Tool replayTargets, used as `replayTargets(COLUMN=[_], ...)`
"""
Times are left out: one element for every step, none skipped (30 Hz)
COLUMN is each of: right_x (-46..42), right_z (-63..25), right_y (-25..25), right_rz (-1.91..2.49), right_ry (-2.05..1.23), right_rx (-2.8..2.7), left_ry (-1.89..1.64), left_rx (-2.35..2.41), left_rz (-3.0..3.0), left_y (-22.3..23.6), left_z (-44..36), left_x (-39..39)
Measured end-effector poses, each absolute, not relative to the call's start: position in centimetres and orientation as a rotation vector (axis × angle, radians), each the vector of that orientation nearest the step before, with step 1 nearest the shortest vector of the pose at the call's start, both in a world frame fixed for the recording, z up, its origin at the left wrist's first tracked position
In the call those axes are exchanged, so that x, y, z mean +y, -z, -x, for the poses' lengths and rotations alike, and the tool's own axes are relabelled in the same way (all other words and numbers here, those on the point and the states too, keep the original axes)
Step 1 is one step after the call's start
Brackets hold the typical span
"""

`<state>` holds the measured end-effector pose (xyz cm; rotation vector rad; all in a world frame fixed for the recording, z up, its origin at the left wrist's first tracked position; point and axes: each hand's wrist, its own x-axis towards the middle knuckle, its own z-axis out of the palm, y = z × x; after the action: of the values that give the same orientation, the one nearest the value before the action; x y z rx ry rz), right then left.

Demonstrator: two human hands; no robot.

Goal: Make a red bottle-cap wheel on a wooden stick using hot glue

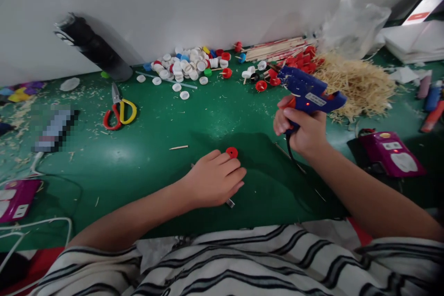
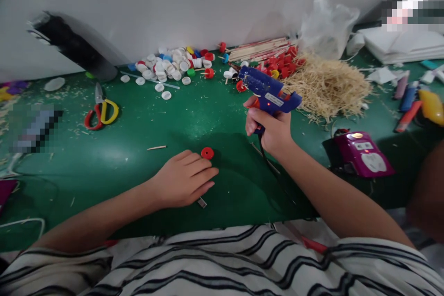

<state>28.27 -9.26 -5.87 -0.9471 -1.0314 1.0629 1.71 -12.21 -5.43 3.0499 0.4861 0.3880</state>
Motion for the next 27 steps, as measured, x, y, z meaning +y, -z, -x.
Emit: replayTargets(right_x=[-9.2, -9.1, -9.0, -8.9, -8.8, -8.7, -8.7, -8.7, -8.7, -8.7, -8.8, -8.8, -8.8, -8.8, -8.7, -8.7, -8.6, -8.5, -8.4, -8.4, -8.3, -8.3, -8.2, -8.1, -8.1, -8.1, -8.1], right_z=[-28.3, -28.3, -28.3, -28.4, -28.4, -28.5, -28.5, -28.6, -28.7, -28.8, -28.9, -29.0, -29.0, -29.0, -29.0, -29.0, -29.0, -28.9, -28.9, -28.9, -28.8, -28.9, -28.9, -28.9, -28.9, -28.9, -28.9], right_y=[6.0, 6.1, 6.3, 6.4, 6.5, 6.6, 6.6, 6.5, 6.5, 6.4, 6.3, 6.3, 6.3, 6.4, 6.6, 6.8, 7.0, 7.2, 7.4, 7.6, 7.8, 8.0, 8.2, 8.4, 8.5, 8.7, 8.9], right_rz=[0.945, 0.947, 0.951, 0.955, 0.957, 0.954, 0.946, 0.934, 0.921, 0.907, 0.894, 0.885, 0.884, 0.885, 0.889, 0.892, 0.892, 0.890, 0.887, 0.885, 0.883, 0.881, 0.883, 0.887, 0.894, 0.901, 0.906], right_ry=[-1.055, -1.045, -1.034, -1.021, -1.007, -0.994, -0.983, -0.977, -0.977, -0.980, -0.984, -0.989, -0.994, -1.000, -1.006, -1.012, -1.019, -1.023, -1.026, -1.026, -1.023, -1.019, -1.016, -1.014, -1.015, -1.019, -1.024], right_rx=[-1.026, -1.019, -1.012, -1.005, -0.997, -0.989, -0.981, -0.978, -0.977, -0.977, -0.979, -0.982, -0.986, -0.993, -1.004, -1.016, -1.029, -1.037, -1.043, -1.043, -1.040, -1.037, -1.035, -1.036, -1.038, -1.042, -1.049], left_ry=[-0.297, -0.222, -0.197, -0.188, -0.182, -0.193, -0.217, -0.231, -0.251, -0.267, -0.300, -0.337, -0.379, -0.417, -0.447, -0.479, -0.510, -0.547, -0.586, -0.616, -0.639, -0.631, -0.596, -0.561, -0.511, -0.492, -0.489], left_rx=[0.496, 0.501, 0.486, 0.481, 0.487, 0.482, 0.464, 0.458, 0.437, 0.414, 0.381, 0.335, 0.293, 0.260, 0.239, 0.229, 0.224, 0.223, 0.228, 0.240, 0.263, 0.307, 0.359, 0.422, 0.495, 0.581, 0.651], left_rz=[-3.059, -3.076, -3.092, -3.109, -3.121, -3.142, -3.152, -3.161, -3.170, -3.180, -3.194, -3.208, -3.223, -3.233, -3.239, -3.242, -3.246, -3.254, -3.266, -3.282, -3.298, -3.314, -3.321, -3.315, -3.296, -3.265, -3.231], left_y=[5.3, 5.3, 5.4, 5.7, 6.0, 6.4, 6.8, 7.2, 7.6, 7.9, 8.2, 8.4, 8.5, 8.6, 8.6, 8.6, 8.5, 8.3, 8.2, 7.9, 7.6, 7.3, 7.0, 6.6, 6.2, 5.9, 5.6], left_z=[-2.9, -4.2, -5.6, -6.9, -8.2, -9.4, -10.4, -11.2, -11.9, -12.4, -12.7, -12.9, -12.9, -12.9, -12.8, -12.6, -12.4, -12.1, -11.8, -11.3, -10.8, -10.2, -9.5, -8.7, -7.8, -6.9, -5.9], left_x=[-12.1, -12.0, -11.7, -11.4, -11.0, -10.6, -10.1, -9.7, -9.3, -9.0, -8.8, -8.6, -8.6, -8.6, -8.7, -8.8, -8.9, -9.0, -9.0, -9.1, -9.1, -9.1, -9.0, -9.0, -8.9, -8.8, -8.7])
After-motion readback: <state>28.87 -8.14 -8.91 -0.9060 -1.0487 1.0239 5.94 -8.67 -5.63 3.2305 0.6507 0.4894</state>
